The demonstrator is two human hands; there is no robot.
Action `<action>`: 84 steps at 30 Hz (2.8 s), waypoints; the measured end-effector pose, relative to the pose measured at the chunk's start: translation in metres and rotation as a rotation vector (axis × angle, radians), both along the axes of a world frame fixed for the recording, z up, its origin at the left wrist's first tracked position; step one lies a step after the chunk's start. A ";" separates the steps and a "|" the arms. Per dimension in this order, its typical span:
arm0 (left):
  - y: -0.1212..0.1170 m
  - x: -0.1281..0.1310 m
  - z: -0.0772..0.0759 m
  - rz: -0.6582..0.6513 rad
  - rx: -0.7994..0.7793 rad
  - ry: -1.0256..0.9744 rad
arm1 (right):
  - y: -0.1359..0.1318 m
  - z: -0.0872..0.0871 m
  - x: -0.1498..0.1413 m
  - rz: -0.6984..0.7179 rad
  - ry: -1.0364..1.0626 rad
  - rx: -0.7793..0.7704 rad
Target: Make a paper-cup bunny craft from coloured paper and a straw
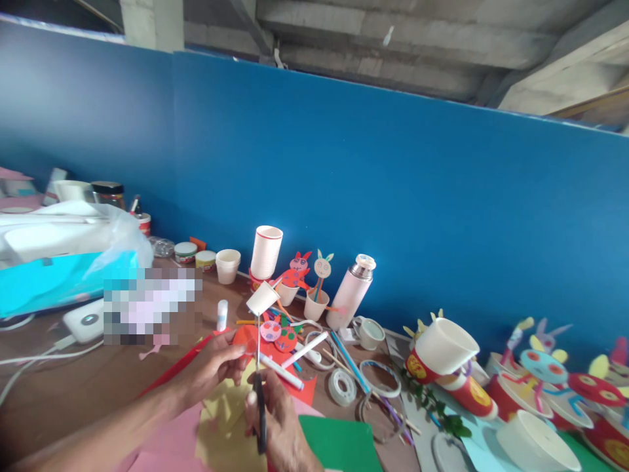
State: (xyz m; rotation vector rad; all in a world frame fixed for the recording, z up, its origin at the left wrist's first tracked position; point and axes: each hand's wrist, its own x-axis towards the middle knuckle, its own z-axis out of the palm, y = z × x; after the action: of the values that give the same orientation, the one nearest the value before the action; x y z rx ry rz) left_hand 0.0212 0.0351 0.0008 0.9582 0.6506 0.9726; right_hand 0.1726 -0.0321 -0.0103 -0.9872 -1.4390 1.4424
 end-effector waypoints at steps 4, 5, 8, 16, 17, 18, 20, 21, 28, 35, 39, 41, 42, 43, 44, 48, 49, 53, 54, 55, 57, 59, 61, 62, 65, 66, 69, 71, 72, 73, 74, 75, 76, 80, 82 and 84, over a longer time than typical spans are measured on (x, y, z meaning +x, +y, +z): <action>0.002 -0.001 -0.005 -0.011 0.000 -0.008 | 0.000 -0.001 -0.002 -0.011 0.024 -0.029; 0.003 -0.001 -0.006 -0.015 0.002 -0.013 | 0.000 -0.002 -0.003 -0.018 0.031 -0.030; 0.003 -0.001 -0.008 -0.020 0.000 -0.022 | 0.000 -0.004 -0.003 -0.029 0.038 -0.035; 0.006 -0.001 -0.013 -0.013 0.012 -0.006 | -0.003 -0.004 -0.003 -0.053 0.036 -0.044; 0.006 -0.002 -0.013 -0.014 0.016 -0.007 | -0.003 -0.004 -0.003 -0.055 0.032 -0.041; 0.007 -0.002 -0.014 -0.013 0.019 -0.007 | -0.003 -0.004 -0.003 -0.058 0.028 -0.038; 0.007 -0.002 -0.015 -0.012 0.020 -0.002 | -0.002 -0.004 -0.003 -0.062 0.019 -0.031; 0.007 -0.002 -0.016 -0.007 0.020 0.000 | -0.001 -0.004 -0.003 -0.062 0.015 -0.029; 0.006 -0.001 -0.014 0.000 -0.037 -0.017 | 0.002 -0.008 -0.003 -0.069 0.011 -0.025; -0.001 -0.001 -0.005 -0.032 -0.041 0.050 | 0.000 -0.007 -0.004 -0.058 0.019 -0.010; 0.001 -0.001 -0.009 -0.023 -0.055 0.066 | -0.002 -0.007 -0.004 -0.039 0.030 -0.019; 0.002 -0.001 -0.013 -0.007 -0.054 0.067 | -0.002 -0.009 -0.004 -0.030 0.046 -0.029; 0.003 -0.001 -0.014 0.000 -0.055 0.070 | -0.002 -0.010 -0.004 -0.025 0.054 -0.035; 0.003 -0.001 -0.016 0.007 -0.054 0.072 | -0.002 -0.010 -0.004 -0.021 0.064 -0.039; 0.004 -0.001 -0.016 0.011 -0.049 0.075 | -0.002 -0.010 -0.004 -0.016 0.075 -0.042; 0.004 -0.001 -0.013 0.010 -0.019 0.070 | -0.003 -0.008 -0.004 0.002 0.097 -0.038; 0.003 -0.001 -0.012 0.005 -0.021 0.069 | -0.003 -0.008 -0.005 0.004 0.102 -0.035; 0.002 -0.002 -0.006 0.001 -0.061 0.075 | -0.005 -0.007 -0.005 0.012 0.108 -0.034; 0.003 -0.002 -0.006 0.002 -0.064 0.074 | -0.005 -0.007 -0.005 0.012 0.105 -0.037; 0.003 -0.002 -0.006 0.001 -0.066 0.072 | -0.005 -0.007 -0.005 0.009 0.102 -0.039; 0.005 -0.002 -0.009 -0.008 -0.057 0.063 | -0.005 -0.006 -0.004 0.002 0.093 -0.045; 0.007 -0.003 -0.013 -0.020 -0.039 0.049 | -0.004 -0.005 -0.004 -0.009 0.082 -0.050; 0.009 -0.003 -0.016 -0.031 -0.032 0.039 | -0.004 -0.004 -0.005 -0.014 0.077 -0.051; 0.009 -0.003 -0.017 -0.035 -0.032 0.038 | -0.004 -0.004 -0.005 -0.015 0.073 -0.051; 0.010 -0.003 -0.018 -0.042 -0.036 0.034 | -0.003 -0.005 -0.005 -0.009 0.050 -0.051; 0.010 -0.003 -0.018 -0.045 -0.037 0.029 | -0.003 -0.006 -0.005 -0.008 0.045 -0.052; 0.009 -0.003 -0.016 -0.056 -0.036 0.020 | -0.003 -0.009 -0.003 -0.008 0.040 -0.057; 0.009 -0.003 -0.016 -0.063 -0.028 0.016 | -0.003 -0.011 -0.002 -0.005 0.034 -0.059; 0.010 -0.003 -0.016 -0.067 -0.023 0.013 | -0.002 -0.012 -0.002 -0.004 0.029 -0.060; 0.010 -0.004 -0.015 -0.069 -0.024 0.010 | -0.002 -0.013 -0.002 -0.006 0.025 -0.060; 0.010 -0.004 -0.015 -0.069 -0.029 0.009 | -0.002 -0.013 -0.001 -0.008 0.023 -0.059; 0.010 -0.004 -0.015 -0.070 -0.038 0.009 | -0.002 -0.014 -0.001 -0.009 0.021 -0.057; 0.010 -0.004 -0.015 -0.072 -0.048 0.010 | -0.002 -0.014 0.000 -0.010 0.018 -0.055; 0.010 -0.004 -0.014 -0.086 -0.076 0.009 | -0.001 -0.015 0.000 -0.016 0.001 -0.062; 0.010 -0.005 -0.014 -0.087 -0.079 -0.001 | -0.001 -0.014 -0.001 -0.019 -0.004 -0.064; 0.009 -0.005 -0.015 -0.089 -0.076 -0.015 | -0.001 -0.012 -0.001 -0.021 -0.006 -0.062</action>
State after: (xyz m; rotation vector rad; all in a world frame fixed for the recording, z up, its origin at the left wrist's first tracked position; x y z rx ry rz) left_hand 0.0160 0.0445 -0.0139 0.9047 0.6224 0.8700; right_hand 0.1718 -0.0331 -0.0226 -1.0428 -1.3911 1.4777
